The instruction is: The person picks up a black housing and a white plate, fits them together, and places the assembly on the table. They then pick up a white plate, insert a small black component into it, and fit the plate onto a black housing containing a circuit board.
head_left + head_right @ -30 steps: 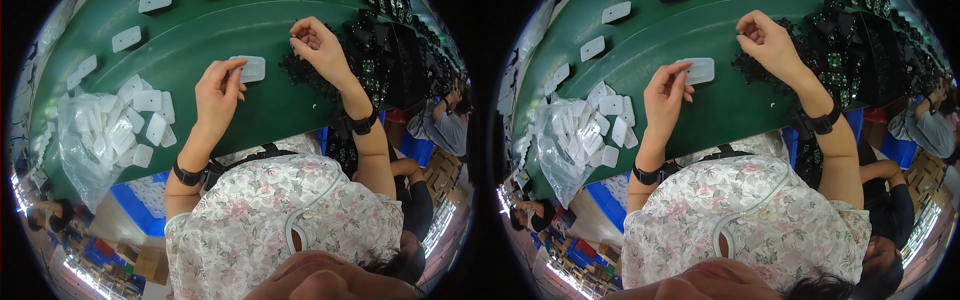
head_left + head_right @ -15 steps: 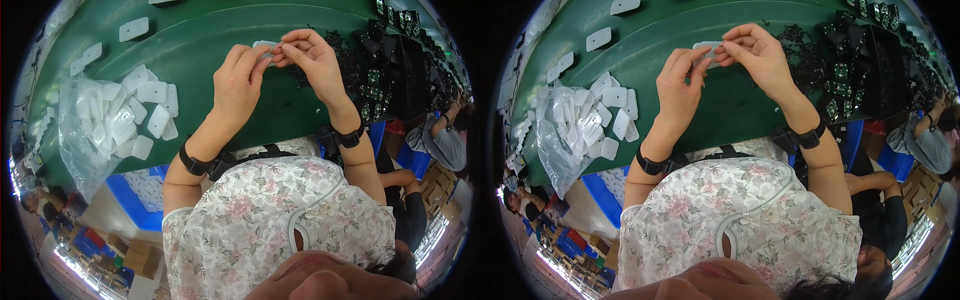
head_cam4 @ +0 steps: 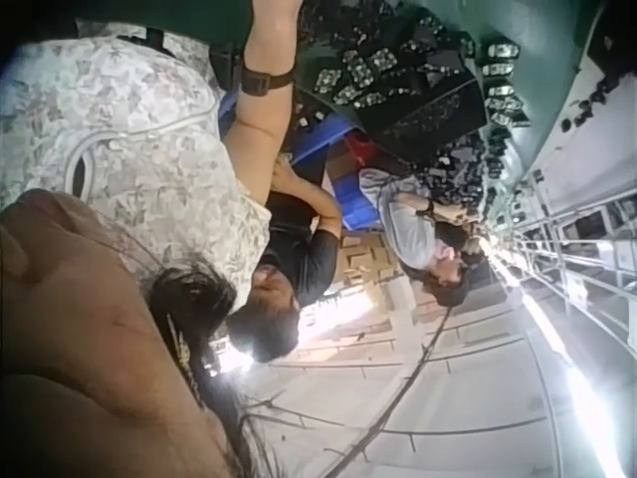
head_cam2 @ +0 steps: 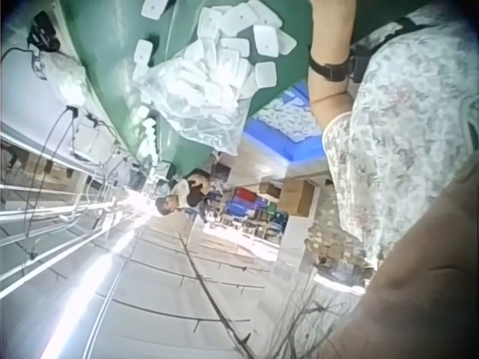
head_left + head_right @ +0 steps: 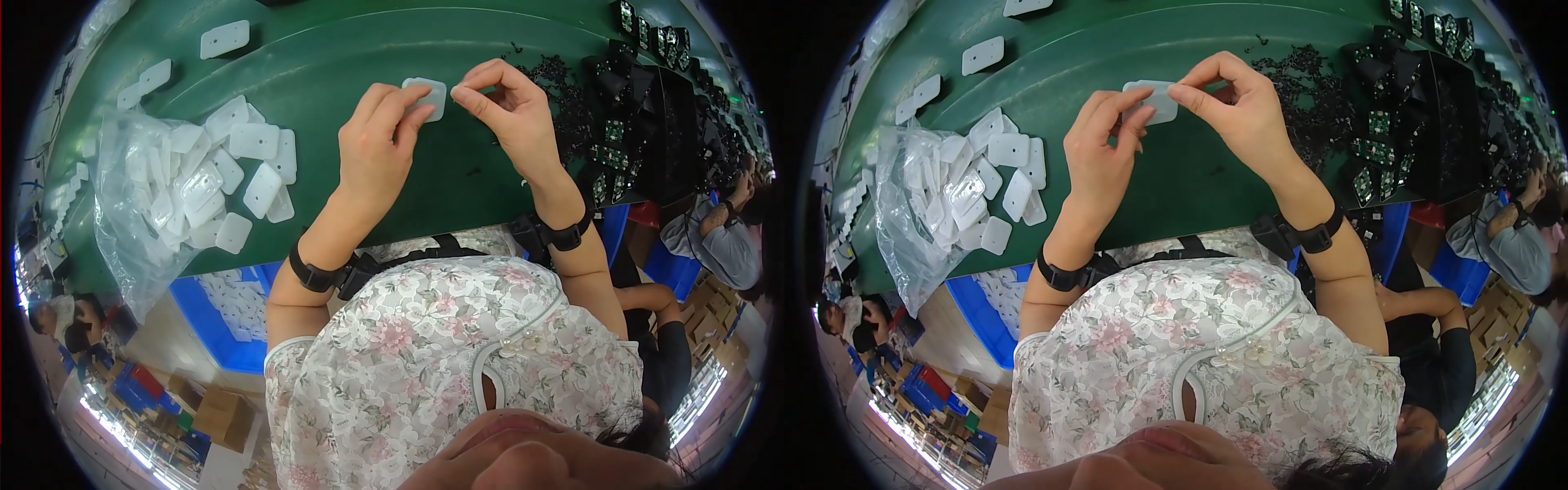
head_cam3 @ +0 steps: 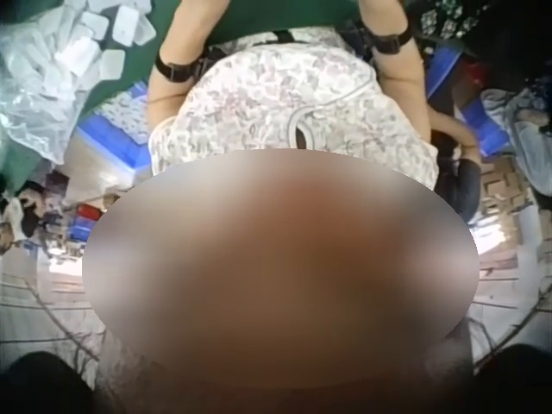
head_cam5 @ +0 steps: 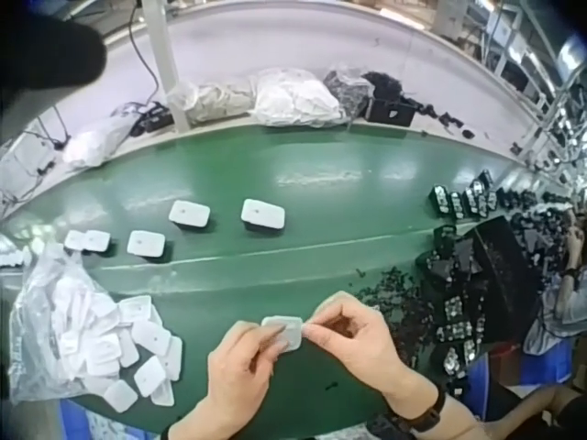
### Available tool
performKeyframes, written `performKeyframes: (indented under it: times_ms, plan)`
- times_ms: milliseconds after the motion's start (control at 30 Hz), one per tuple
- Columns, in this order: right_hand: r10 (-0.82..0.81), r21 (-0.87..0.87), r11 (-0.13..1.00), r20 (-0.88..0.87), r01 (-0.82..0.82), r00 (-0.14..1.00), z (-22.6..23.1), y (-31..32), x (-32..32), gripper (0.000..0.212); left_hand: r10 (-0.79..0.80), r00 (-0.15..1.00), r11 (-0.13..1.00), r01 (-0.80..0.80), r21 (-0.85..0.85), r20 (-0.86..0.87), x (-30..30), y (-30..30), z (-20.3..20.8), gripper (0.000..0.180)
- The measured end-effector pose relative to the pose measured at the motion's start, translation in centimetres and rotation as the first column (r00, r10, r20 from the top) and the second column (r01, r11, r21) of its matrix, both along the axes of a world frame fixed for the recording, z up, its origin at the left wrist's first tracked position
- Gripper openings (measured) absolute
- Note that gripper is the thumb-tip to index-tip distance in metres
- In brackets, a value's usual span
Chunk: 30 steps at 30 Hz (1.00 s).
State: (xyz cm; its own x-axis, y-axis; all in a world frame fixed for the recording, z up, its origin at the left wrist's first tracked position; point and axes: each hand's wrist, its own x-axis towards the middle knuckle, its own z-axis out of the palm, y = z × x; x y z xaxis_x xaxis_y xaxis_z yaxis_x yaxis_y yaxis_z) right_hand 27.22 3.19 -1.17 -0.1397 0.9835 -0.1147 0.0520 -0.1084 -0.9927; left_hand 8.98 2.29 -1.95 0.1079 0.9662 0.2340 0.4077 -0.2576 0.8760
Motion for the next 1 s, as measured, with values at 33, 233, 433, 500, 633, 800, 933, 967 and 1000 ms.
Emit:
performKeyframes:
  times_ms: [33, 233, 433, 500, 633, 800, 933, 967, 1000]
  plan:
    - [0.005, -0.001, 1.000, -0.001, -0.005, 1.000, 0.2, 0.0, -0.2, 0.013, -0.008, 1.000, 1.000, 0.008, 0.007, 0.009, 0.1, 0.0, 0.2, 0.014]
    - [-0.053, -0.214, 0.976, -0.401, -0.037, 0.915, 0.6, -0.5, -2.1, 0.010, -0.016, 0.998, 0.988, 0.025, 0.151, -0.062, 0.2, 0.2, 0.7, 0.014]
    - [-0.022, -0.188, 0.980, -0.395, -0.057, 0.918, 0.5, -0.6, -2.4, 0.011, -0.003, 0.996, 0.990, 0.016, 0.141, -0.090, -0.1, 0.2, 0.8, 0.008]
    - [-0.001, -0.133, 0.991, -0.253, -0.034, 0.967, 0.9, -0.7, -2.3, 0.010, -0.007, 0.996, 0.989, 0.021, 0.148, -0.092, -0.4, 0.3, 0.6, 0.008]
    - [-0.001, 0.200, 0.979, 0.216, -0.043, 0.976, 0.9, -0.6, -1.7, 0.009, -0.019, 0.995, 0.991, 0.033, 0.131, -0.102, -0.6, 0.1, 0.9, 0.008]
    - [-0.159, 0.607, 0.741, 0.573, -0.286, 0.804, 2.0, -0.2, -1.6, 0.016, -0.063, 0.989, 0.988, 0.081, 0.132, -0.136, -0.7, -0.1, 0.9, 0.008]
    - [-0.143, 0.602, 0.700, 0.646, -0.385, 0.750, 2.2, -0.2, -1.1, 0.018, -0.109, 0.982, 0.986, 0.127, 0.112, -0.156, -0.8, -0.3, 0.8, 0.009]
    - [-0.158, 0.592, 0.684, 0.691, -0.426, 0.705, 2.6, -0.2, -1.2, 0.017, -0.111, 0.981, 0.985, 0.129, 0.111, -0.158, -0.8, -0.3, 0.9, 0.009]
    - [-0.174, 0.578, 0.669, 0.733, -0.467, 0.658, 2.8, -0.3, -1.2, 0.017, -0.106, 0.990, 0.994, 0.106, -0.006, -0.094, -0.9, -0.5, 1.2, 0.012]
